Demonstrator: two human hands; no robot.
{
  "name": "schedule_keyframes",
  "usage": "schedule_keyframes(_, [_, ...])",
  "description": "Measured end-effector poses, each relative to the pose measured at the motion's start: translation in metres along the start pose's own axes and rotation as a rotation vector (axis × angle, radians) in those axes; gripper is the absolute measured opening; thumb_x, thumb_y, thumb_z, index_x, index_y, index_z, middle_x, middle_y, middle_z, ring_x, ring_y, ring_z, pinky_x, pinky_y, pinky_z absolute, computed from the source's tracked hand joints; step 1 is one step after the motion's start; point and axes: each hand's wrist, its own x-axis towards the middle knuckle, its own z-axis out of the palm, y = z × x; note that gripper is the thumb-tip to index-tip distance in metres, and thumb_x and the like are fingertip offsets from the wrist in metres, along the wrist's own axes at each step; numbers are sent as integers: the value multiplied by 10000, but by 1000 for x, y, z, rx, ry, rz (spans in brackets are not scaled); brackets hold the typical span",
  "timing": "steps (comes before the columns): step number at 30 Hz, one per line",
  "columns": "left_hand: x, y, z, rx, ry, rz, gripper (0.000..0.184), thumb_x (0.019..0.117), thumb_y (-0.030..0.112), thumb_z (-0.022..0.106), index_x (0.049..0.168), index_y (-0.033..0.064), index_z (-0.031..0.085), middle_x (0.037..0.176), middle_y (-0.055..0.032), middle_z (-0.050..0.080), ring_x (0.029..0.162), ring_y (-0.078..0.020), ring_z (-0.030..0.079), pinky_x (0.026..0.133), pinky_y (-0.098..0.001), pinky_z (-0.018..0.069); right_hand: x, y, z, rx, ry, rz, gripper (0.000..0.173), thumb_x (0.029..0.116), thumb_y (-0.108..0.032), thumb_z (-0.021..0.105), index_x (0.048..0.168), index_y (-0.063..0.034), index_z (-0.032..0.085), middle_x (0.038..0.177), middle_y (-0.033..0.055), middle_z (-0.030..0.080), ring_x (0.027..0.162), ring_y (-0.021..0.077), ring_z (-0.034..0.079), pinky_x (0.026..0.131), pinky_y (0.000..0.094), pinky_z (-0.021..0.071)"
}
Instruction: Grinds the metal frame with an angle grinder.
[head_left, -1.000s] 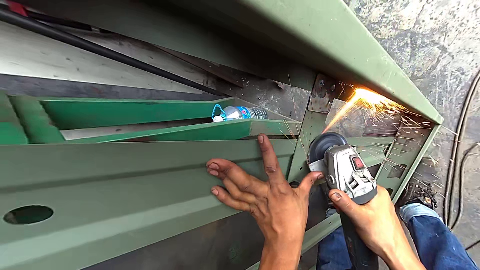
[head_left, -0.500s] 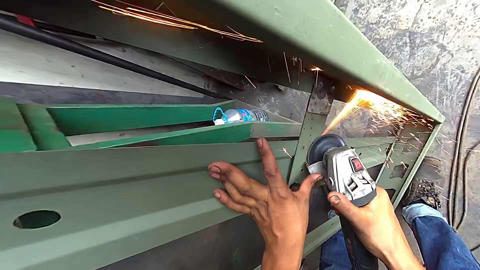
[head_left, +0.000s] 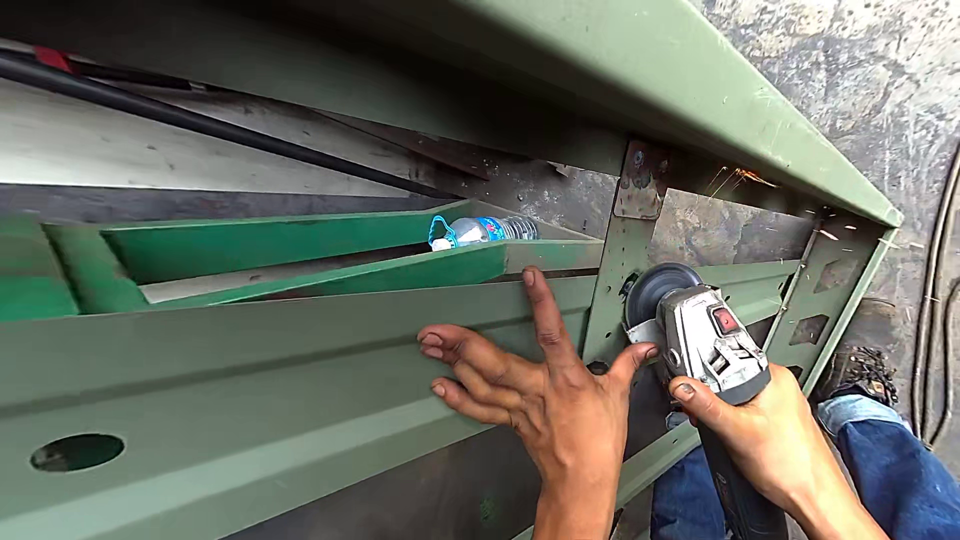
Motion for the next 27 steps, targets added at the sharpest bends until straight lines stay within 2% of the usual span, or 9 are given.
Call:
schedule_keyframes(3, [-1, -2, -2, -33, 11, 14, 1365, 544, 908, 686, 1650, 318, 145, 1634, -372, -61, 1507, -570, -62, 1156, -737, -44, -3, -1, 3, -23, 20, -27, 751, 587, -930, 691, 919, -257, 732, 745, -120, 697, 675, 26, 680, 601, 324, 601])
schedule_keyframes(5, [-1, -2, 0, -23, 8, 22, 1393, 522, 917, 686, 1651, 328, 121, 1635, -368, -80, 1507, -563, -85, 1150, -743, -68, -2, 2, 1, -43, 16, -19, 753, 585, -936, 683, 923, -265, 730, 749, -121, 697, 685, 25, 683, 610, 332, 606])
schedule_keyframes(8, [2, 4, 2, 12, 10, -4, 1401, 511, 959, 641, 1651, 338, 114, 1634, -369, -66, 1508, -563, -77, 1138, -759, -64, 4, -2, -1, 4, 17, 4, 704, 598, -927, 680, 867, -277, 730, 706, -112, 686, 645, 40, 677, 579, 334, 596])
schedule_keyframes(12, [2, 4, 2, -32, 40, -5, 1340, 575, 913, 662, 1650, 284, 168, 1628, -384, -34, 1500, -582, -55, 1142, -759, -53, 6, -9, 0, -6, 38, -23, 712, 587, -933, 681, 866, -280, 729, 706, -120, 682, 645, 28, 671, 574, 318, 592])
schedule_keyframes(16, [2, 4, 2, 3, 10, -11, 1382, 530, 949, 641, 1651, 327, 122, 1629, -379, -58, 1498, -582, -74, 1132, -764, -63, 3, -4, 0, -70, 51, -25, 752, 572, -958, 660, 876, -274, 723, 717, -127, 676, 655, 21, 663, 580, 327, 581])
schedule_keyframes(19, [1, 0, -1, -33, 28, 3, 1336, 569, 891, 692, 1648, 301, 170, 1624, -393, -38, 1498, -589, -38, 1155, -742, -36, -1, -6, 5, -49, 64, -55, 774, 577, -939, 684, 924, -250, 728, 754, -126, 693, 689, 14, 678, 604, 310, 598])
schedule_keyframes(21, [0, 0, 0, -39, 39, 9, 1331, 573, 889, 691, 1645, 283, 187, 1620, -400, -32, 1495, -595, -41, 1153, -745, -39, 0, -6, 4, -44, 59, -49, 761, 578, -940, 679, 910, -257, 730, 741, -126, 689, 678, 14, 674, 596, 313, 592])
schedule_keyframes(24, [2, 2, 1, -9, 21, -6, 1370, 536, 937, 655, 1650, 335, 132, 1626, -382, -65, 1495, -589, -72, 1130, -770, -59, 3, -4, 1, -47, 36, -25, 731, 582, -952, 660, 869, -283, 727, 707, -126, 681, 643, 22, 669, 569, 320, 589])
schedule_keyframes(27, [1, 2, 0, -63, 36, -9, 1310, 579, 883, 698, 1641, 301, 198, 1629, -380, -34, 1500, -583, -42, 1147, -754, -36, 2, -9, 3, -26, 41, -32, 729, 579, -934, 686, 880, -271, 731, 721, -122, 684, 661, 19, 670, 584, 317, 592])
